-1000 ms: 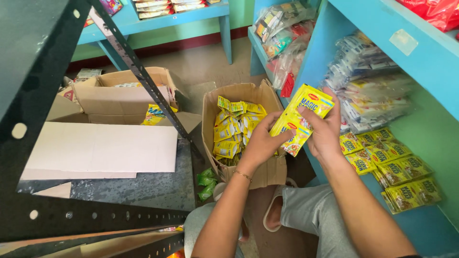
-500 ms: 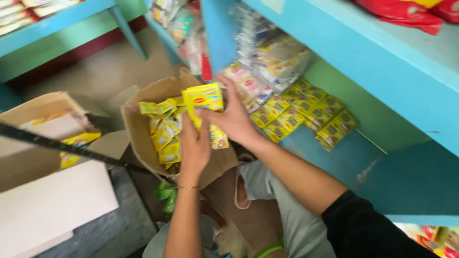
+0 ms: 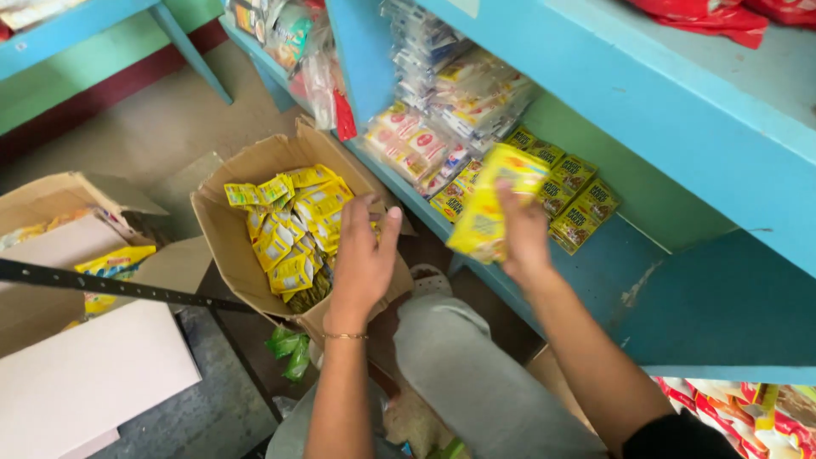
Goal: Organizing and restocking seasoning packets on a grocery store shelf.
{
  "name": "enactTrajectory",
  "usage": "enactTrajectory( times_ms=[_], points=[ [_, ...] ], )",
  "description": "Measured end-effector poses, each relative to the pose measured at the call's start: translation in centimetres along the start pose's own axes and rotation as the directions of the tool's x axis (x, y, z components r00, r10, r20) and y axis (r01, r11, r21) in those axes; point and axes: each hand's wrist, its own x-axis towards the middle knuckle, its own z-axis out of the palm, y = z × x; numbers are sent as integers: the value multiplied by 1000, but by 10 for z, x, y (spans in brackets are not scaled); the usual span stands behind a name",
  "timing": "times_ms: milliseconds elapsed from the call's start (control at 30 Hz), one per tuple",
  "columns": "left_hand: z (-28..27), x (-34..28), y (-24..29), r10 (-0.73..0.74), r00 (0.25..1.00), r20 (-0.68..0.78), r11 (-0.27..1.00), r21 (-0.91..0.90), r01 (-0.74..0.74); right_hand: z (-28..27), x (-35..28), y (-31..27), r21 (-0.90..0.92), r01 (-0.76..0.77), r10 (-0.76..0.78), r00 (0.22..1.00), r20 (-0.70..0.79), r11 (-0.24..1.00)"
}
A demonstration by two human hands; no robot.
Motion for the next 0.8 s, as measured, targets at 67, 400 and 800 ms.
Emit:
enactTrajectory(
  times_ms=[67,400,800],
  points=[
    [-7,0,-10,-43,999,-23,999,5,43,-51,27,27,58,-32,37,994,-100,998],
    [-29,-8,-25,-44,994,-99,996,74,51,-137,70,106,93,-226,245,905,-348,970],
    [-38,-6,-24,-63,994,-88,993,92,71,-113,23,39,-900,-325,338,915,-221,290]
  ],
)
